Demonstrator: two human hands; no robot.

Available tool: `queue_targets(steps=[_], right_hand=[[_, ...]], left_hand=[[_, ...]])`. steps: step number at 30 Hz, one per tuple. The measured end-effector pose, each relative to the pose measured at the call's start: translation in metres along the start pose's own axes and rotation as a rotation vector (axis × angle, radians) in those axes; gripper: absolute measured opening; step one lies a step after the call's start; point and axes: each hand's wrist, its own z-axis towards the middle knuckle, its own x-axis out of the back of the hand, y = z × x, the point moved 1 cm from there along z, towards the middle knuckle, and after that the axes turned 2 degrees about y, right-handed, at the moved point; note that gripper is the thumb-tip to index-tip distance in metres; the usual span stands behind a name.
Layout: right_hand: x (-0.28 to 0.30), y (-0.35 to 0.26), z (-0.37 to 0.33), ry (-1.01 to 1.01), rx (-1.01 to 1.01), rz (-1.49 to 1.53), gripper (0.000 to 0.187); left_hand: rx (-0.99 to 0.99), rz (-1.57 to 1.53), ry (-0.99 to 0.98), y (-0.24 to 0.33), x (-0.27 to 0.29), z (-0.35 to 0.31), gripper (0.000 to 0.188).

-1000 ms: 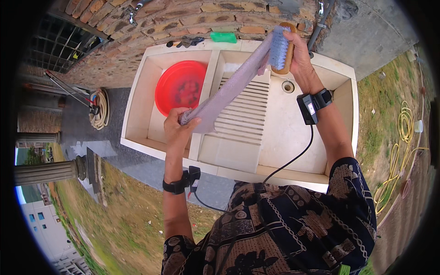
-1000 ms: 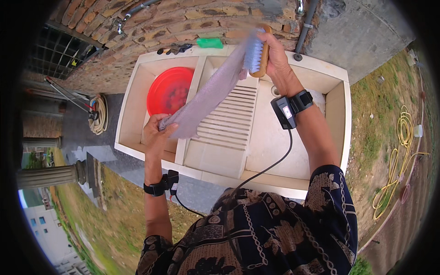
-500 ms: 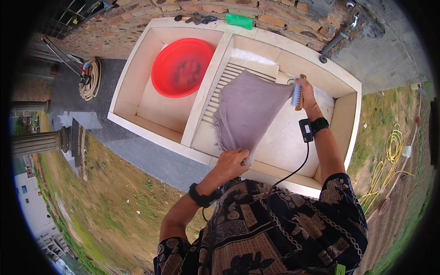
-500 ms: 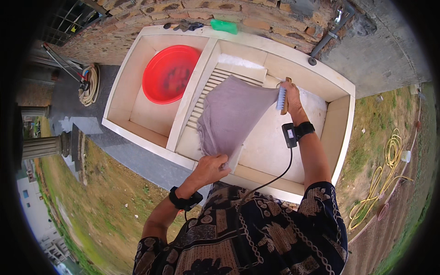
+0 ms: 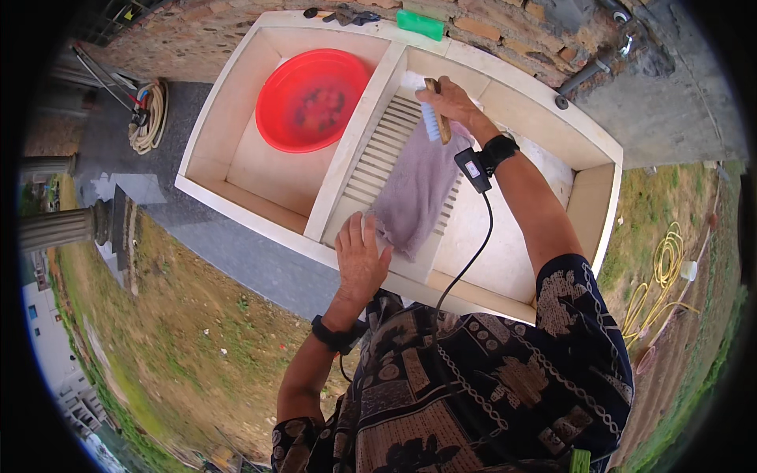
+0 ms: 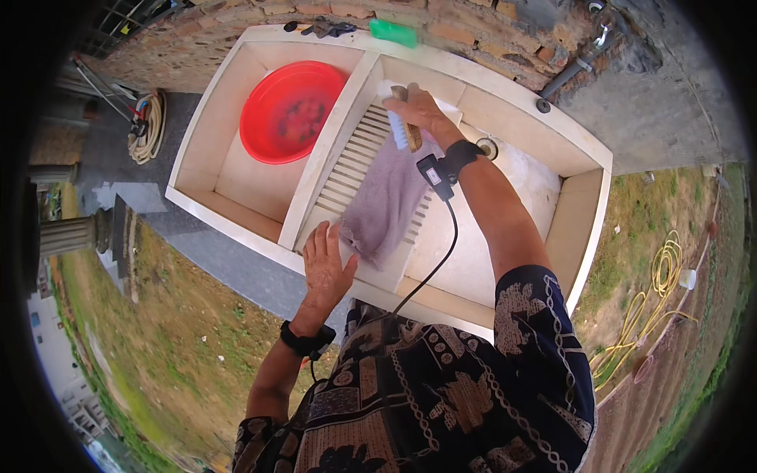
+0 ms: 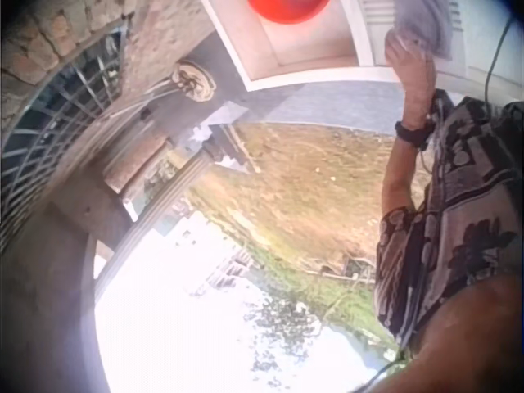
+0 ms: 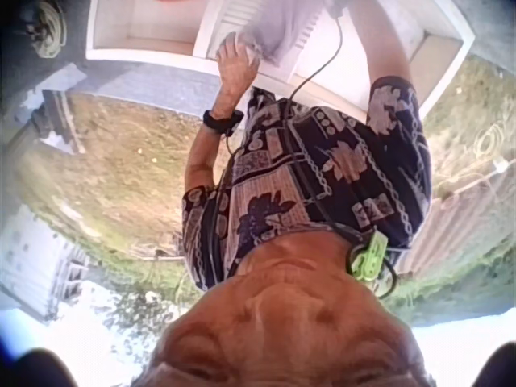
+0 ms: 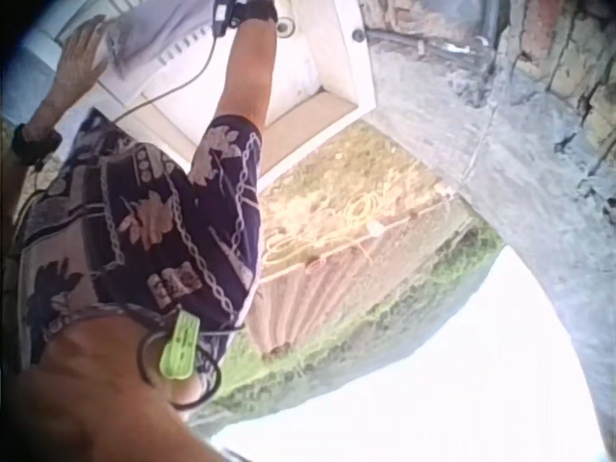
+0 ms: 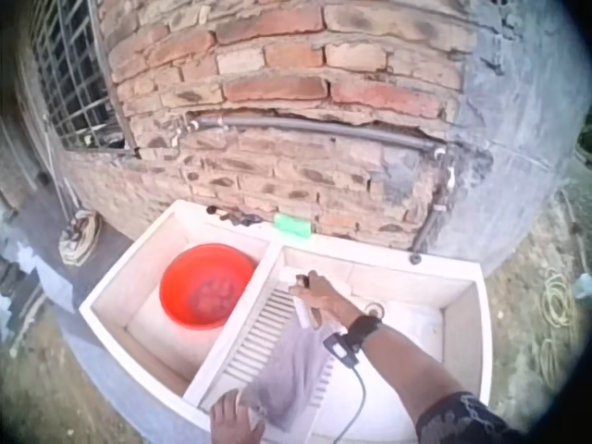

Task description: Wash a piece of cloth by hand using a basin, soap, and a washboard.

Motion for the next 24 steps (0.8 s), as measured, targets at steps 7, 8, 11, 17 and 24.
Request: queue_targets(steps=[7, 8, 11, 17, 24], right_hand=[[-0.017, -0.029, -0.030, -0.002, -0.001, -0.232, 0.064], [-0.018, -0.036, -0.036, 0.005, -0.015, -0.246, 0.064], [-0.045, -0.065, -0.066, 0.202, 0.146, -0.417, 0.065], [-0.173, -0.070, -0.208, -0.082, 0.457, -0.247, 0.089], [-0.177, -0.012, -0.008, 0.126, 0.290, -0.557, 0.073]], left_hand=[[-0.409, 0.011, -0.152, -0.041, -0.021, -0.028, 0.073], [-0.422, -0.044, -0.165, -0.047, -0.017, -0.029, 0.072], [-0.482, -0.062, -0.123, -0.064, -0.006, -0.037, 0.073], [-0.568, -0.072, -0.054, -0.115, -0.028, -0.032, 0.058], [-0.602, 0.060, 0.033, -0.147, -0.053, 0.008, 0.050]])
